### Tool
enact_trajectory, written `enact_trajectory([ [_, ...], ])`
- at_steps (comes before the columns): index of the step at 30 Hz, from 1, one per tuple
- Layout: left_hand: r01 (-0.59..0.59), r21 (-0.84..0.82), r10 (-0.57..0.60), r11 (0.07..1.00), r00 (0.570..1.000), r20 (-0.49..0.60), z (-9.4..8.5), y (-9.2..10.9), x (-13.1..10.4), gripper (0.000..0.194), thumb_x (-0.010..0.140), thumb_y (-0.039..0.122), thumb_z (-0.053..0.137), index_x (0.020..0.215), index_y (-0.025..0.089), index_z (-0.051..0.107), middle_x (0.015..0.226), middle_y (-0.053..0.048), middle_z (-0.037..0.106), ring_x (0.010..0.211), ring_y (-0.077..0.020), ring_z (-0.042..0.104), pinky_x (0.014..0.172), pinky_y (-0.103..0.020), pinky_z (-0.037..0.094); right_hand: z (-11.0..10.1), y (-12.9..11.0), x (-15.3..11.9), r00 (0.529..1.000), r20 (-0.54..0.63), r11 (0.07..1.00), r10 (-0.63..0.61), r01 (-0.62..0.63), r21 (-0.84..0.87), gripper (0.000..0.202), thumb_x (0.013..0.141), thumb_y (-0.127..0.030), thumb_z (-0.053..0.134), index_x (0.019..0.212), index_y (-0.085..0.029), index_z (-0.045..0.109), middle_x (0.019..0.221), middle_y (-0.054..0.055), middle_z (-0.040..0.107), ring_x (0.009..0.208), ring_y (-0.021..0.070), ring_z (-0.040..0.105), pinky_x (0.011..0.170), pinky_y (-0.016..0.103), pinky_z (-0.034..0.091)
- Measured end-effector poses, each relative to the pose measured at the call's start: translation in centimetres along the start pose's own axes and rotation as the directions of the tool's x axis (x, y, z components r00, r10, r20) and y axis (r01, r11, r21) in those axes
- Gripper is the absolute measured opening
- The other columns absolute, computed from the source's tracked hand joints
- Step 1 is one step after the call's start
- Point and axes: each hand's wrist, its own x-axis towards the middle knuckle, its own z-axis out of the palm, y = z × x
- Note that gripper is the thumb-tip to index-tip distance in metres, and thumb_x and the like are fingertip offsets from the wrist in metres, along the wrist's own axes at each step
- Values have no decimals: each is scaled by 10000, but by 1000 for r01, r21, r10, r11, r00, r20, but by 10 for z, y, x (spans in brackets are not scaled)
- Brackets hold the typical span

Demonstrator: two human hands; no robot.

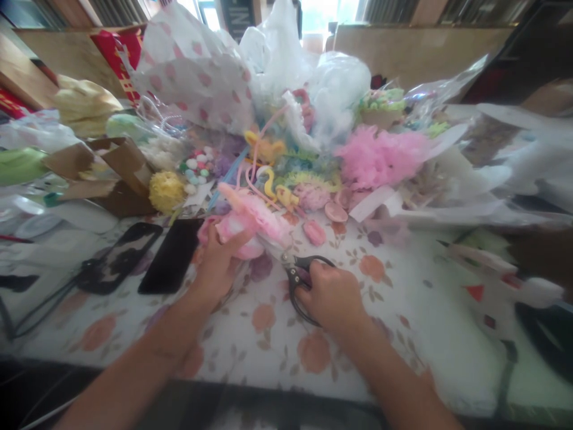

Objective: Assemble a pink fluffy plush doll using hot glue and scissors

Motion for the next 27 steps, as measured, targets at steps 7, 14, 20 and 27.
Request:
enact_trajectory([
  [7,39,-74,-34,996,997,66,-1,-2,2,543,625,279,839,1065,271,521,985,5,654,860,-154,654,761,-270,530,-1,0,1,999,-13,999,29,-29,-27,165,741,-307,537,656,-175,590,595,61,658,528,182,570,528,285,207],
  [14,107,-127,-88,986,985,146,-3,-4,1,652,655,255,810,1225,288,496,1097,-18,668,885,-172,670,725,-276,542,4,-4,-3,998,-50,999,-24,23,-33,203,765,-331,544,666,-164,602,611,70,668,540,194,591,527,290,217],
  [20,131,-139,-114,982,986,125,1,2,-3,754,621,204,839,1281,262,480,1072,-35,695,963,-198,676,791,-296,545,5,-6,-6,972,-198,990,-123,107,-93,171,747,-289,522,647,-165,583,579,68,644,494,190,579,509,287,222],
  [27,112,-111,-108,988,993,38,-3,-3,-2,847,606,185,827,1341,320,429,911,13,690,845,-186,678,667,-280,548,6,-7,-7,926,-304,973,-222,189,-136,169,745,-282,528,641,-158,575,536,61,614,480,174,573,498,277,224],
])
